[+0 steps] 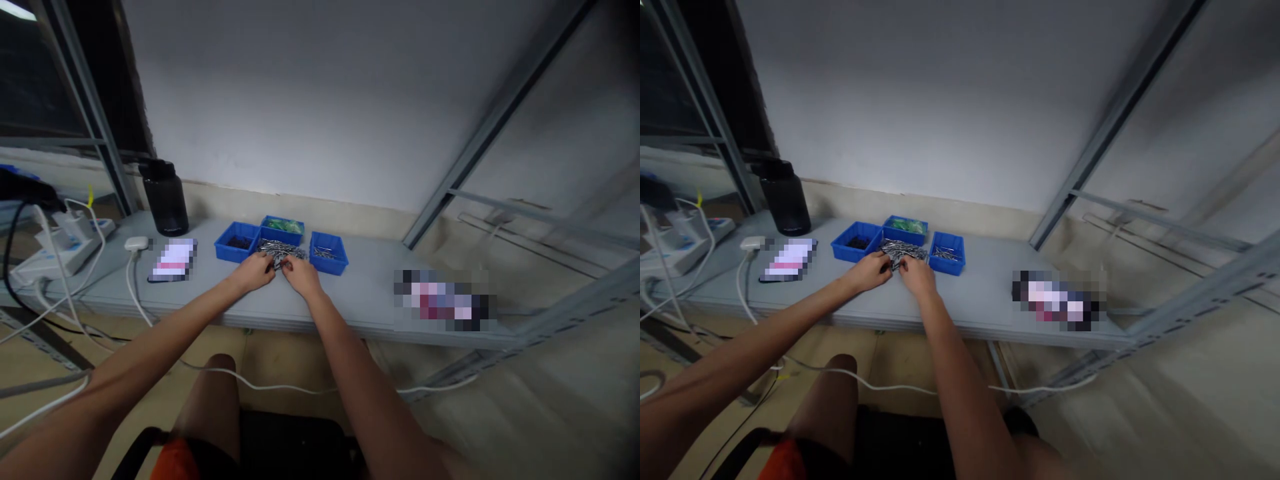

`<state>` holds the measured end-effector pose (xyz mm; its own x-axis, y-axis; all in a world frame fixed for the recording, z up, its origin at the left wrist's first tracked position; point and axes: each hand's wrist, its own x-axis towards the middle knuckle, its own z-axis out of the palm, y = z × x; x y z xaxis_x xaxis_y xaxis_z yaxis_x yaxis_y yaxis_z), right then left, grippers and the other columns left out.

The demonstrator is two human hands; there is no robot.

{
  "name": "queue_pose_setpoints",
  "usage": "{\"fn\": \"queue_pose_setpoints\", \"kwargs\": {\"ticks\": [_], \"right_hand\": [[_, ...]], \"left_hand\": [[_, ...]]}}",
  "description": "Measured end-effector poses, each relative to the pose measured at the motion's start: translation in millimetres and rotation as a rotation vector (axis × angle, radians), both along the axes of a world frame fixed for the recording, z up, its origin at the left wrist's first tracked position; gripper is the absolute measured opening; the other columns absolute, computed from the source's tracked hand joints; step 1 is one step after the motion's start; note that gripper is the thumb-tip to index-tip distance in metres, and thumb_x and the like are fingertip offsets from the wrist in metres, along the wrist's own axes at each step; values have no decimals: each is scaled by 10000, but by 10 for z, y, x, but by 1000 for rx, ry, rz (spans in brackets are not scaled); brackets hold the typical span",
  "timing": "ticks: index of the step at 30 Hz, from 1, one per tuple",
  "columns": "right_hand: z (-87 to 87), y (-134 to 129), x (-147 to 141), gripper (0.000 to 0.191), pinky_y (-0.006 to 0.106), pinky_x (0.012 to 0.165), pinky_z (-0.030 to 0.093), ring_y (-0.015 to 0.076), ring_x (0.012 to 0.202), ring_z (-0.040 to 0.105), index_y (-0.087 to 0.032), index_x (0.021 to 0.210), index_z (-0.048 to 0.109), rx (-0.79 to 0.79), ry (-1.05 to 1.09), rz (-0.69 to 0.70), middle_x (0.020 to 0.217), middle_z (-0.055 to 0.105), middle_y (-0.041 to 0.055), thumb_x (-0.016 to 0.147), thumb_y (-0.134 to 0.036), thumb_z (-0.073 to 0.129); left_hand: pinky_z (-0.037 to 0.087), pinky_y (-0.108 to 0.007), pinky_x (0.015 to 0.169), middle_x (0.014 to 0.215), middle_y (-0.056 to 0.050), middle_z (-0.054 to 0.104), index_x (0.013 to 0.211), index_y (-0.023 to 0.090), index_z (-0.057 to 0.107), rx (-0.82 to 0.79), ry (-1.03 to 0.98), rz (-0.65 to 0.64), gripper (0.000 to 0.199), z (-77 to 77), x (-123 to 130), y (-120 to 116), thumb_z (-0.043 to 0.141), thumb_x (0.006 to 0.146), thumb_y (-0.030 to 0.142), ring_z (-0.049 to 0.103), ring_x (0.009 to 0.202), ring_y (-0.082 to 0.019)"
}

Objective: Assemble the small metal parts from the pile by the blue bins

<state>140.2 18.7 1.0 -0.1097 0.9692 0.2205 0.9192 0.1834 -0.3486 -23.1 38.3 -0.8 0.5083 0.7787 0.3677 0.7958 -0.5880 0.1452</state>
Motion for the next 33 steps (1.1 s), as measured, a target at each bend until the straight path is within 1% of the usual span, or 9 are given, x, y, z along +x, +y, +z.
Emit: {"fn": "queue_pose_setpoints", "kwargs": {"ticks": [5,10,16,19,22,24,26,30,33], "right_hand": [[12,-21,-3,263,288,814,468,204,992,635,-243,1102,662,28,52,53,1058,707,37,889,-248,508],[-8,-12,-1,215,291,833,466,200,994,620,-246,1035,678,42,51,94,1059,700,21,855,-270,563],[-19,-6,-9,193,285,822,460,191,986,620,-234,1024,673,47,39,58,1045,693,35,915,-286,523],[-12,-20,-7,212,280,823,456,186,980,616,-221,1078,654,77,87,98,1036,690,42,909,-291,546],[-15,-16,5,222,274,821,450,177,940,612,-192,1091,646,115,136,168,1008,690,54,917,-286,545],[-35,10,16,203,268,812,447,167,897,611,-179,1062,656,126,167,219,980,693,56,928,-261,528],[-71,53,26,187,266,791,448,163,856,611,-174,1029,672,134,207,264,955,700,57,926,-232,526],[-170,156,40,168,280,749,458,171,789,614,-178,974,702,183,305,307,911,715,63,898,-168,553],[-225,215,50,188,304,776,468,183,801,625,-189,956,715,225,358,317,909,723,64,898,-142,543]], "left_hand": [[529,-318,814,916,-98,667,882,161,630,15,-8,-7,146,-60,-23,58,495,834,133,644,880,-220],[520,-342,845,987,-122,661,978,142,591,-9,-72,-27,217,-72,-36,81,448,835,63,639,930,-234],[507,-361,879,1054,-134,623,1025,146,563,12,-144,-68,217,-38,-28,61,394,904,80,625,962,-232],[506,-337,875,1026,-103,618,1023,167,564,32,-165,-110,204,-59,-35,84,397,922,108,617,946,-206],[498,-311,883,1005,-77,619,1021,177,563,43,-198,-208,200,-91,-44,120,394,933,120,603,958,-186],[495,-312,885,994,-69,624,1004,175,564,39,-219,-262,189,-104,-43,141,398,931,122,596,957,-182],[497,-317,869,969,-65,627,978,172,566,38,-232,-280,169,-109,-38,153,409,930,130,593,932,-184],[503,-331,833,928,-71,625,948,168,568,67,-243,-265,144,-101,-31,151,424,941,172,595,885,-196],[506,-358,850,954,-93,628,988,160,572,100,-239,-234,154,-97,-34,133,437,955,225,603,913,-217]]}}
